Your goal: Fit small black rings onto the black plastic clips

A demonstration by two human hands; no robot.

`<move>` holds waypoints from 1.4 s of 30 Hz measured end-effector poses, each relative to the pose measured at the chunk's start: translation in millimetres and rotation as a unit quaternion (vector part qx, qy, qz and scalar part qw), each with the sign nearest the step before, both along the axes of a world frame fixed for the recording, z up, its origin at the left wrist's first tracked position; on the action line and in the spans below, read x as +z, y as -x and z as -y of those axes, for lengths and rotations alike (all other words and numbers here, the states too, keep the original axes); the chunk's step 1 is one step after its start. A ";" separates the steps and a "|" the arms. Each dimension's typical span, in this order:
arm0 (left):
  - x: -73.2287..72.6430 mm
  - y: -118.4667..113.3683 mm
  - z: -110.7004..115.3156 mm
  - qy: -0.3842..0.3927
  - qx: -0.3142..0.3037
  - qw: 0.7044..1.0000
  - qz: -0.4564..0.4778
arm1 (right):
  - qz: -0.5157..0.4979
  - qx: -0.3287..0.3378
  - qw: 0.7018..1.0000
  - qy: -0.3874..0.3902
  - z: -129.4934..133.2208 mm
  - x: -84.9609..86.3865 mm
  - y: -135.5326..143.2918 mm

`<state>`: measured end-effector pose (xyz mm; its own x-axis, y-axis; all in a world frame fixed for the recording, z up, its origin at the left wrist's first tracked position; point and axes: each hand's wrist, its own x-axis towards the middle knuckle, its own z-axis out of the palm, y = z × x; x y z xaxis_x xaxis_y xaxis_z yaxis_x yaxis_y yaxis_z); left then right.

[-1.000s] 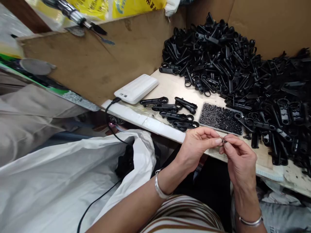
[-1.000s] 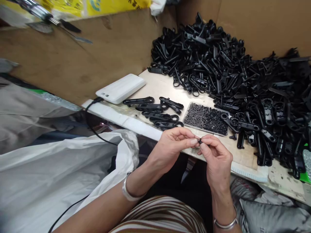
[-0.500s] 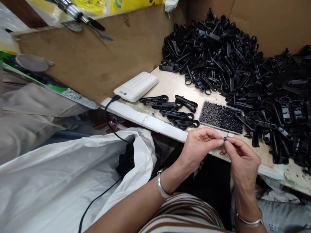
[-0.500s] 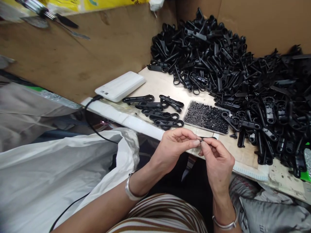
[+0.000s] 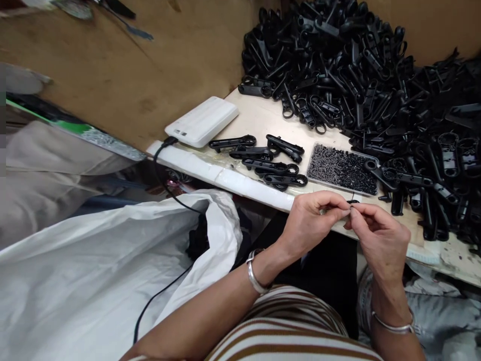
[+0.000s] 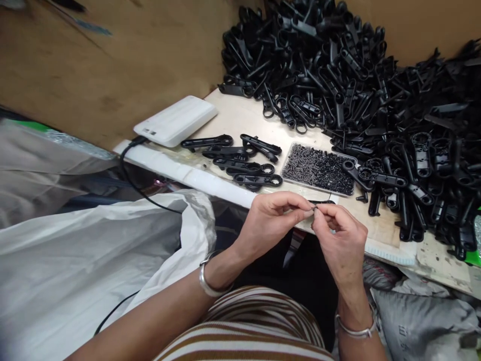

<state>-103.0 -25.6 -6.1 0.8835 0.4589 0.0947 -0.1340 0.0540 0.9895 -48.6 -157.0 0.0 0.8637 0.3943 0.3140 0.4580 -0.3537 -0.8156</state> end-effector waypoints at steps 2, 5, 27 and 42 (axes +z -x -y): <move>-0.2 0.9 -4.3 -0.081 -0.015 0.997 0.012 | 0.013 -0.011 1.000 0.006 0.6 -2.1 -1.1; -0.4 3.9 -13.3 -0.250 -0.012 0.966 0.057 | 0.016 -0.020 1.000 0.014 8.3 -6.8 -6.7; -18.9 0.0 -28.7 -0.556 -0.135 0.820 -0.025 | 0.175 0.113 0.951 0.228 28.0 -10.8 -27.3; -22.0 -0.4 -25.8 -0.562 -0.139 0.815 -0.026 | 0.239 0.123 0.878 0.396 11.3 1.5 -12.7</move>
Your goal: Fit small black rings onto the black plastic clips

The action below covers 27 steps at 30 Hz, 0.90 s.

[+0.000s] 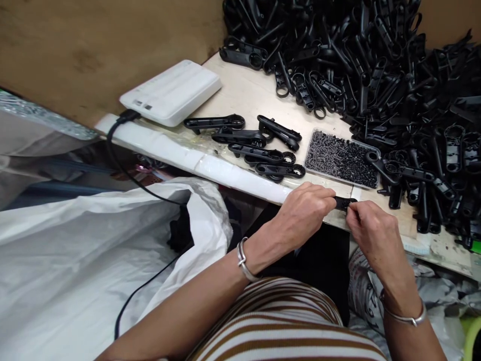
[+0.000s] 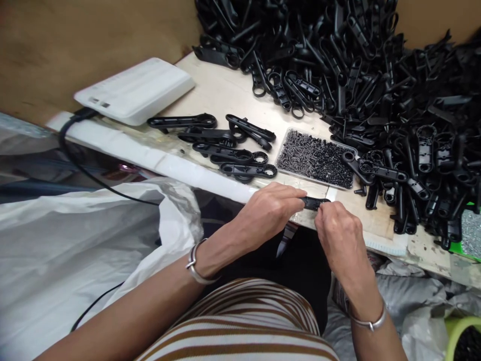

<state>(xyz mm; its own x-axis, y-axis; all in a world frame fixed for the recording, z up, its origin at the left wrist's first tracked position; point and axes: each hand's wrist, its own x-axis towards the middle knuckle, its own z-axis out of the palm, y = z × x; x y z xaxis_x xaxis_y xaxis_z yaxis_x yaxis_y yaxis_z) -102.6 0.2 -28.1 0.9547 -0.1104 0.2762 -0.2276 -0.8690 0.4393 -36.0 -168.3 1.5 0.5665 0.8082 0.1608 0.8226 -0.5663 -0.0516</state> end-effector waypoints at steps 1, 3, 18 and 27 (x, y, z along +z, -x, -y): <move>-0.4 0.0 0.0 0.003 0.001 1.000 0.001 | 0.012 -0.009 1.000 0.023 -2.8 0.8 2.5; -1.0 0.0 0.3 0.009 0.001 1.000 0.001 | 0.025 -0.033 0.997 0.061 -7.1 1.8 6.4; 4.1 -1.7 -1.5 0.004 -0.015 1.000 -0.010 | -0.139 -0.085 0.986 -0.029 -2.1 9.0 -10.1; 1.4 -1.9 -1.0 -0.003 -0.019 1.000 -0.005 | -0.087 -0.101 0.991 0.034 -7.2 8.1 -6.8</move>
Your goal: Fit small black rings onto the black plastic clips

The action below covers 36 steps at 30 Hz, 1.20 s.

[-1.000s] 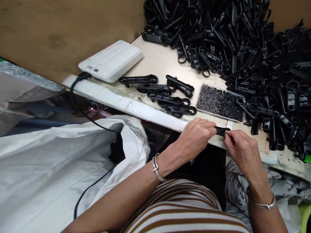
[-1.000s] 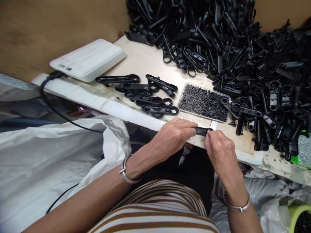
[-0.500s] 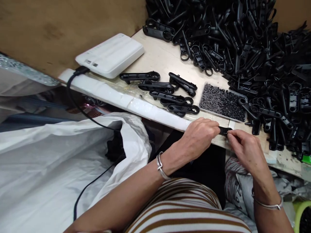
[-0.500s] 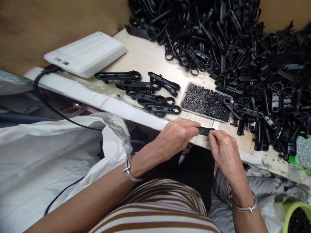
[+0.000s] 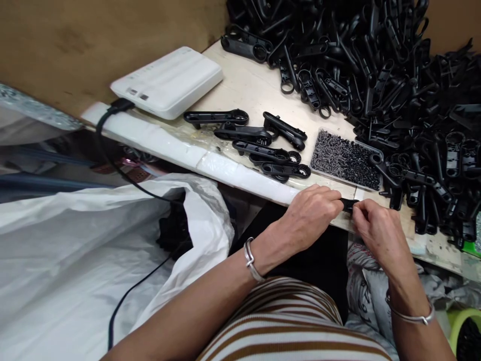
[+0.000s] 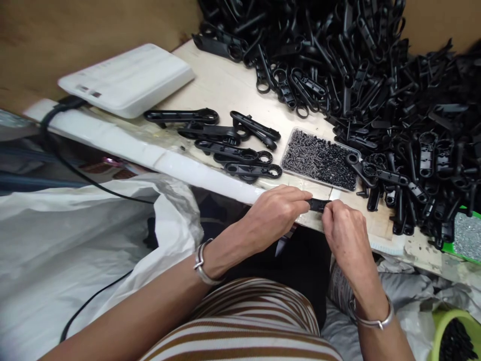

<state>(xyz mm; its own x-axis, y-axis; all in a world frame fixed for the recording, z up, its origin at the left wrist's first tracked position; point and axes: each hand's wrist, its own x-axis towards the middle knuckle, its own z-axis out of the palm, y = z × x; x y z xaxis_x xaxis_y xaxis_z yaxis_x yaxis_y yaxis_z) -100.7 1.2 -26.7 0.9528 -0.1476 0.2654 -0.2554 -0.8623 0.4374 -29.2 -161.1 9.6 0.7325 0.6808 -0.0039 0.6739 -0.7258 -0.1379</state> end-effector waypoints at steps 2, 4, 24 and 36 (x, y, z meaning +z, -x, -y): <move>-0.2 -0.2 0.2 -0.003 -0.006 1.000 -0.002 | 0.027 0.006 0.999 0.023 -2.8 -0.5 3.0; -0.2 -0.2 0.2 -0.003 -0.011 1.000 -0.003 | 0.061 0.005 0.996 0.062 -7.8 -0.2 7.6; -6.8 7.2 11.0 0.098 0.054 0.981 0.161 | -0.375 -0.247 0.744 -0.495 19.1 -14.0 15.1; 5.3 16.4 31.0 0.114 0.072 0.954 0.269 | -0.397 -0.264 0.608 -0.635 -8.4 -11.9 22.6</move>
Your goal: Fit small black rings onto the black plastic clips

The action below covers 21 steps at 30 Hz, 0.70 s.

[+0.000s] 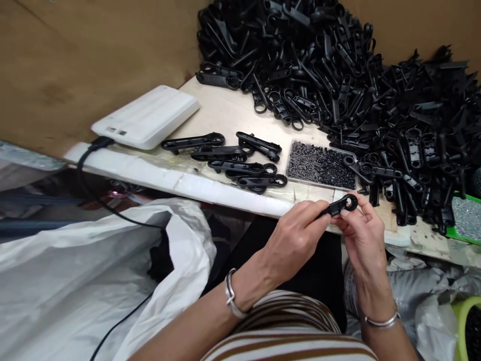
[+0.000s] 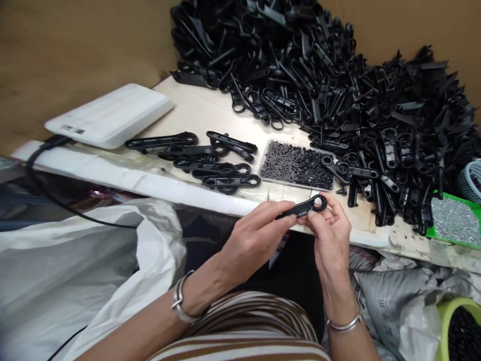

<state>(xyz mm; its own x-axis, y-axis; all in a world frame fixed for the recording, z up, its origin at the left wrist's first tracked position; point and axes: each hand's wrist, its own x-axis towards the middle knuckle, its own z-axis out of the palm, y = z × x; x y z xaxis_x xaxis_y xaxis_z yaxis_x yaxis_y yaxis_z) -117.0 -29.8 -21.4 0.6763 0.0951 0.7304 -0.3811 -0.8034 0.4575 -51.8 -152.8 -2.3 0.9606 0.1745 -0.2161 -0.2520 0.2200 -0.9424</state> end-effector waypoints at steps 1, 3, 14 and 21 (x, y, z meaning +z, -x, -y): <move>0.0 0.1 0.8 -0.003 -0.003 1.000 0.009 | 0.001 -0.008 1.000 -0.002 -0.5 -0.2 -0.5; -0.8 0.1 1.8 -0.004 -0.009 1.000 0.014 | -0.003 -0.013 1.000 -0.005 -1.1 -1.3 -1.9; -14.7 2.5 6.1 -0.009 -0.013 0.999 0.031 | -0.023 0.000 1.000 -0.019 -2.1 -4.6 -2.7; -14.5 1.6 8.0 0.019 0.005 0.999 0.030 | -0.015 0.051 0.998 -0.032 -0.1 -5.9 -5.5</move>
<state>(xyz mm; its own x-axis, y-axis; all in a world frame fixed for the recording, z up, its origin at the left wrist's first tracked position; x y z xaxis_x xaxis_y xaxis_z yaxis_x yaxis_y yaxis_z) -118.7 -37.8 -35.9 0.6300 0.1297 0.7657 -0.4007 -0.7903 0.4636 -46.4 -152.6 -8.2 0.9304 0.2853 -0.2302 -0.3044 0.2511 -0.9188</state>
